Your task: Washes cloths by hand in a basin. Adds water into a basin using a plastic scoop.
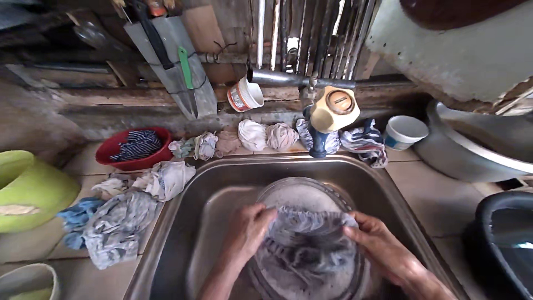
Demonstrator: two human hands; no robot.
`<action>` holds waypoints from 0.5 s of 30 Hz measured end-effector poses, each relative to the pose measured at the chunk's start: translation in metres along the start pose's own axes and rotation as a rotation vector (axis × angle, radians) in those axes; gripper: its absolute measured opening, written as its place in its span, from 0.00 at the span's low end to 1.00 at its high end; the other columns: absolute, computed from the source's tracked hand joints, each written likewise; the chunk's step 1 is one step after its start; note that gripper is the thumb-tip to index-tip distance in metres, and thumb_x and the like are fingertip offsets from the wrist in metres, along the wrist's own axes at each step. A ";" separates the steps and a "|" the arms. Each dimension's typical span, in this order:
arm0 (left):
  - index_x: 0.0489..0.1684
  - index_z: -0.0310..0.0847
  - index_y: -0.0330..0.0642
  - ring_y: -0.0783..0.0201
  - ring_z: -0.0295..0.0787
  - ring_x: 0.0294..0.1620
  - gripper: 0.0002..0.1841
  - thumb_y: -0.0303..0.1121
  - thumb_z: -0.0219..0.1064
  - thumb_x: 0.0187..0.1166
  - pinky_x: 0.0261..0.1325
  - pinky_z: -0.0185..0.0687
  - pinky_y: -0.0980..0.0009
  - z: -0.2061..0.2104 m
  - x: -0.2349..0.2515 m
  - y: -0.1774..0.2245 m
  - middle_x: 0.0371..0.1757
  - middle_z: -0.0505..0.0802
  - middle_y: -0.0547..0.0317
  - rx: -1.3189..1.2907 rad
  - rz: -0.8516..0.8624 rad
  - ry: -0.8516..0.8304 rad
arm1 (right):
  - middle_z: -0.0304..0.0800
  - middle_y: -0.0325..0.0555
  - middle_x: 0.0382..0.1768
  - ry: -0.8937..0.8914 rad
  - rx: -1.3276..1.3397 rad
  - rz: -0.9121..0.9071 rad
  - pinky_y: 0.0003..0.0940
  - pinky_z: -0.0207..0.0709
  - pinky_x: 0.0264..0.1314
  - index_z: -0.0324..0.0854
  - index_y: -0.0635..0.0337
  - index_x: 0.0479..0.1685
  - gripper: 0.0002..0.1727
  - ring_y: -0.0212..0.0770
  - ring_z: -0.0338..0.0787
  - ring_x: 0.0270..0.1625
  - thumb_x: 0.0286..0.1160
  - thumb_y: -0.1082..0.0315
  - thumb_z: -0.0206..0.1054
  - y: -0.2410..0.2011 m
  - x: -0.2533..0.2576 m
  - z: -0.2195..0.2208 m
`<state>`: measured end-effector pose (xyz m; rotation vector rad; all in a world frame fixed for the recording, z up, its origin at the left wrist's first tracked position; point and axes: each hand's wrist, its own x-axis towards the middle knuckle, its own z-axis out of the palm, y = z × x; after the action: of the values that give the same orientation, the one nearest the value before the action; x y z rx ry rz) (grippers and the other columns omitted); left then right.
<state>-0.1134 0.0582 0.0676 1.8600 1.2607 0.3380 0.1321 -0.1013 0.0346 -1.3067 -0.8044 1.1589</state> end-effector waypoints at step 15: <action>0.70 0.81 0.37 0.41 0.79 0.78 0.24 0.47 0.56 0.89 0.77 0.72 0.40 0.110 0.036 -0.006 0.76 0.84 0.39 0.565 -0.019 -0.568 | 0.76 0.67 0.77 -0.299 -1.215 0.600 0.63 0.62 0.84 0.74 0.66 0.78 0.26 0.64 0.73 0.82 0.86 0.60 0.60 0.058 0.080 0.028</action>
<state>-0.0323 0.0363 -0.0118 2.1830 1.0257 -0.5853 0.1168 -0.0231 -0.0302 -2.5275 -1.5158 1.3788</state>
